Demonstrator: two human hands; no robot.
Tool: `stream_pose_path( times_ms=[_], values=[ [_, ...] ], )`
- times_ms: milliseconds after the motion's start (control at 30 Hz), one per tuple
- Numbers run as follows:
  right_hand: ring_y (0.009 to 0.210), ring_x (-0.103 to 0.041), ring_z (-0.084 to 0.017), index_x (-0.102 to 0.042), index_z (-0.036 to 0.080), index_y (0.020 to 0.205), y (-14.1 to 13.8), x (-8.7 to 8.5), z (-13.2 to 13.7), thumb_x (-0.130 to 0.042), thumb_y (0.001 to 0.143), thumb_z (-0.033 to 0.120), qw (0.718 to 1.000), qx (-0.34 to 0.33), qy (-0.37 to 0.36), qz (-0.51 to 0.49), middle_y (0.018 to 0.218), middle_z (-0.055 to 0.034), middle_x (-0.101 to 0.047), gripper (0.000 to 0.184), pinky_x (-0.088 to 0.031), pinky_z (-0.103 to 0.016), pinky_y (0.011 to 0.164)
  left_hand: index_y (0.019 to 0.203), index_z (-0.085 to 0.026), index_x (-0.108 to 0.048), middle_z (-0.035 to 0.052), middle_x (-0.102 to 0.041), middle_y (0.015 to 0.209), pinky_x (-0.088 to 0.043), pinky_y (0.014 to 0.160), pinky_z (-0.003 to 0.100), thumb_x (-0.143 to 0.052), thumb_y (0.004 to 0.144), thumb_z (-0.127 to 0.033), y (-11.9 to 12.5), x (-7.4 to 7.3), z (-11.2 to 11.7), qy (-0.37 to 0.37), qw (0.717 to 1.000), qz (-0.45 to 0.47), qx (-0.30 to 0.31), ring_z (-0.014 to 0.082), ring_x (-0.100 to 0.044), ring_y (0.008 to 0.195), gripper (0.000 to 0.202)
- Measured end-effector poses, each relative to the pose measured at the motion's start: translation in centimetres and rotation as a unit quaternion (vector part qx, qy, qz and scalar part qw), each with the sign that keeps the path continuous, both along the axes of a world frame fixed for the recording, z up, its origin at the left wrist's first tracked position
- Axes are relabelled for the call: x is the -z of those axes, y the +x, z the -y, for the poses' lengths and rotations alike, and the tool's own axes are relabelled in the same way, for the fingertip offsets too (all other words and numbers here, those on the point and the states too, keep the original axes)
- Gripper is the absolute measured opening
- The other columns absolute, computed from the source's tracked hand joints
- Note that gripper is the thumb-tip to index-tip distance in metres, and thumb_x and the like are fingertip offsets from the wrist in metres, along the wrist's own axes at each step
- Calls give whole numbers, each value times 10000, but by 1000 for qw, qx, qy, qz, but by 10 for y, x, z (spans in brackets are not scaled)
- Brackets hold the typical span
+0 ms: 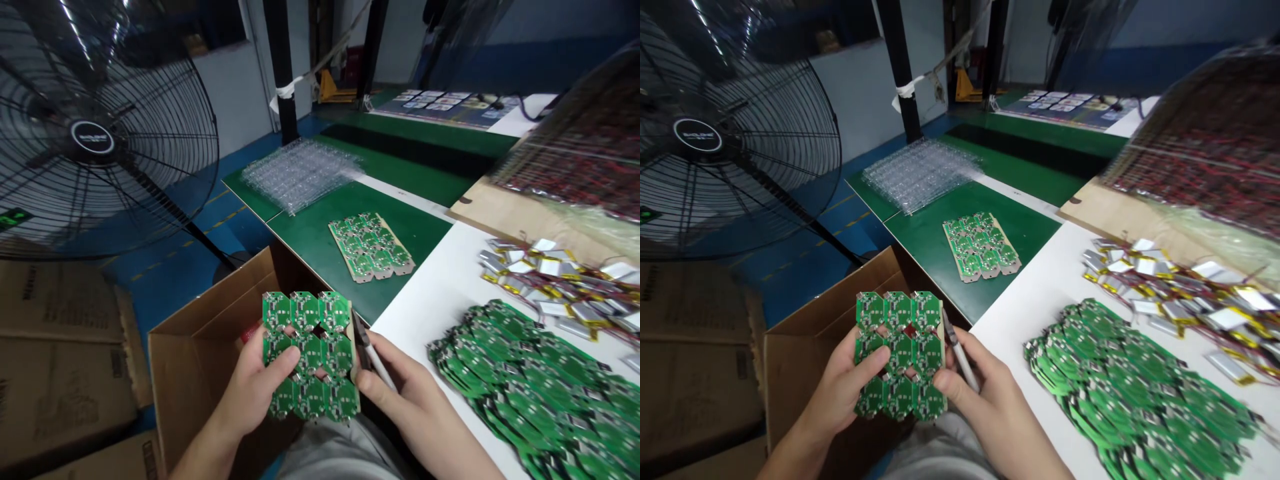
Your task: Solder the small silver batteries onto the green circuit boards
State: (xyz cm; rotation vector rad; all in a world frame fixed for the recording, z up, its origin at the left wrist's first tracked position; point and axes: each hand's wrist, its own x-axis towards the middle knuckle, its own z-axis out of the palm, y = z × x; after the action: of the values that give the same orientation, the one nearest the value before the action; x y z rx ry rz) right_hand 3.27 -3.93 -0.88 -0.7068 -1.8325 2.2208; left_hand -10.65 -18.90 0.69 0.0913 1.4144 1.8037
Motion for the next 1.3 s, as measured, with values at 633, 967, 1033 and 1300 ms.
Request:
stream_pose_path(
  times_ms=[633, 967, 1033, 1300],
  values=[
    [1150, -574, -274, -704, 233, 1196, -51, 35, 35, -805, 691, 238, 997, -15, -73, 1, 1132, -57, -670, 515, -372, -432, 1080, 1081, -204, -689, 1, -778, 809, -623, 725, 334, -879, 658, -255, -41, 13, 20, 20, 980, -25, -194, 227, -760, 714, 467],
    [840, -602, -184, -558, 241, 1166, -16, 16, 37, -587, 920, 573, 995, 88, -43, 28, 882, 3, -607, 414, -482, -326, 803, 1120, -219, -682, 27, -786, 906, -605, 792, 369, -876, 694, -298, -25, 20, 7, 4, 988, -32, -148, 240, -763, 779, 475],
    [871, -606, -171, -533, 260, 1133, -9, 4, 33, -676, 868, 561, 991, 128, -36, 12, 964, 2, -622, 425, -485, -305, 809, 1168, -231, -674, 36, -785, 926, -603, 809, 379, -882, 692, -323, -17, 23, 1, 8, 990, -20, -137, 246, -761, 799, 528],
    [943, -597, -158, -525, 313, 1147, 37, -33, -11, -712, 868, 442, 963, 208, 168, 24, 1079, 8, -620, 360, -483, -291, 848, 1177, -217, -692, 57, -764, 897, -601, 709, 356, -794, 799, -392, -5, 19, -20, -63, 971, -25, 228, 238, -718, 739, 429]
  ],
)
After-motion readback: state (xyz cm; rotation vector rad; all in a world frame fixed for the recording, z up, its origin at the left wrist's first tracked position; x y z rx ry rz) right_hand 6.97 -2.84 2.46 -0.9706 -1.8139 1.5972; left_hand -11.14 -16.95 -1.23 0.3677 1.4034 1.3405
